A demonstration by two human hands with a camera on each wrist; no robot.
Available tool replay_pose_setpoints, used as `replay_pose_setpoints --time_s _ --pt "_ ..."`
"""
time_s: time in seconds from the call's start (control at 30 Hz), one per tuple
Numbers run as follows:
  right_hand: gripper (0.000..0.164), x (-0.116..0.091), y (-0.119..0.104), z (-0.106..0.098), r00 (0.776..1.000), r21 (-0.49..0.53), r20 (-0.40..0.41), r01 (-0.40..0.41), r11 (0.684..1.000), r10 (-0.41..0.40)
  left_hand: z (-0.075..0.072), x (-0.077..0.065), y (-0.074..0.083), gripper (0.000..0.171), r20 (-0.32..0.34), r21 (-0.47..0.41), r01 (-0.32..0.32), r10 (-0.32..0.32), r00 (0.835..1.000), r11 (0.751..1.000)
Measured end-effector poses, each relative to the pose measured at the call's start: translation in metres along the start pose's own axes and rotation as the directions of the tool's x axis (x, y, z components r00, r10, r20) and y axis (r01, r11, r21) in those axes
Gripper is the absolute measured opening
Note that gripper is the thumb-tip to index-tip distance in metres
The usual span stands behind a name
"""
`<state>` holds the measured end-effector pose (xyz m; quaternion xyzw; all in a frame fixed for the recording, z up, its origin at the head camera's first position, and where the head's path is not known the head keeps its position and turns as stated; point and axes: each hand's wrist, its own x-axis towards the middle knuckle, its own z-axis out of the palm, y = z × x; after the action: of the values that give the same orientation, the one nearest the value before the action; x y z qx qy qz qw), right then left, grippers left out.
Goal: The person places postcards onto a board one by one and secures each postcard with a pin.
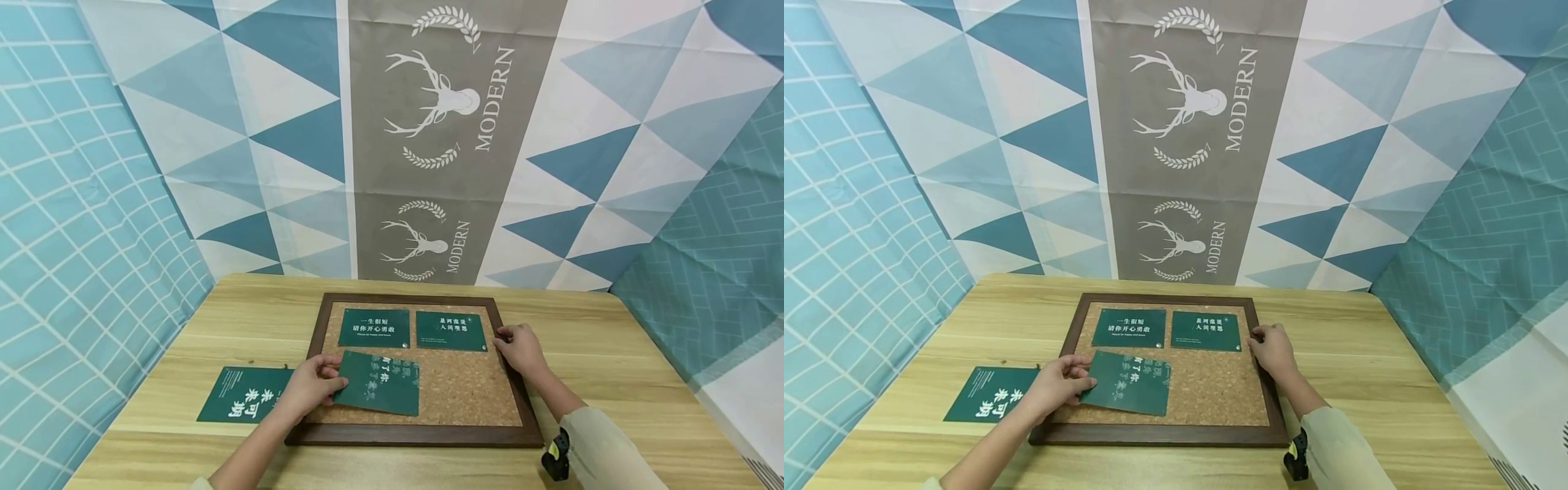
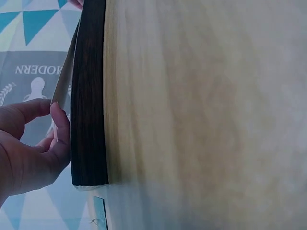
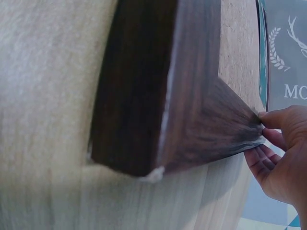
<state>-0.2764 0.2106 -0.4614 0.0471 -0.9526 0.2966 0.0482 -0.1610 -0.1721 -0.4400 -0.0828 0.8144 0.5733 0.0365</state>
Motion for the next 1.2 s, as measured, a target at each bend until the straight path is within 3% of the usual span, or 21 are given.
replay_pose_setpoints --time_s 0.77,1.2 --pt "0.033 -0.002 -0.0015 -0.0015 1.0 -0.003 0.008 0.001 1.0 -0.001 0.0038 -0.0026 -0.0005 0.045 0.028 0.211 -0.02 0.014 1.0 0.977" --pt "0.032 -0.002 -0.0012 -0.0012 1.0 -0.006 0.003 0.009 1.0 -0.009 0.003 -0.0029 0.0001 0.044 0.04 0.208 -0.008 0.0 0.999 0.978"
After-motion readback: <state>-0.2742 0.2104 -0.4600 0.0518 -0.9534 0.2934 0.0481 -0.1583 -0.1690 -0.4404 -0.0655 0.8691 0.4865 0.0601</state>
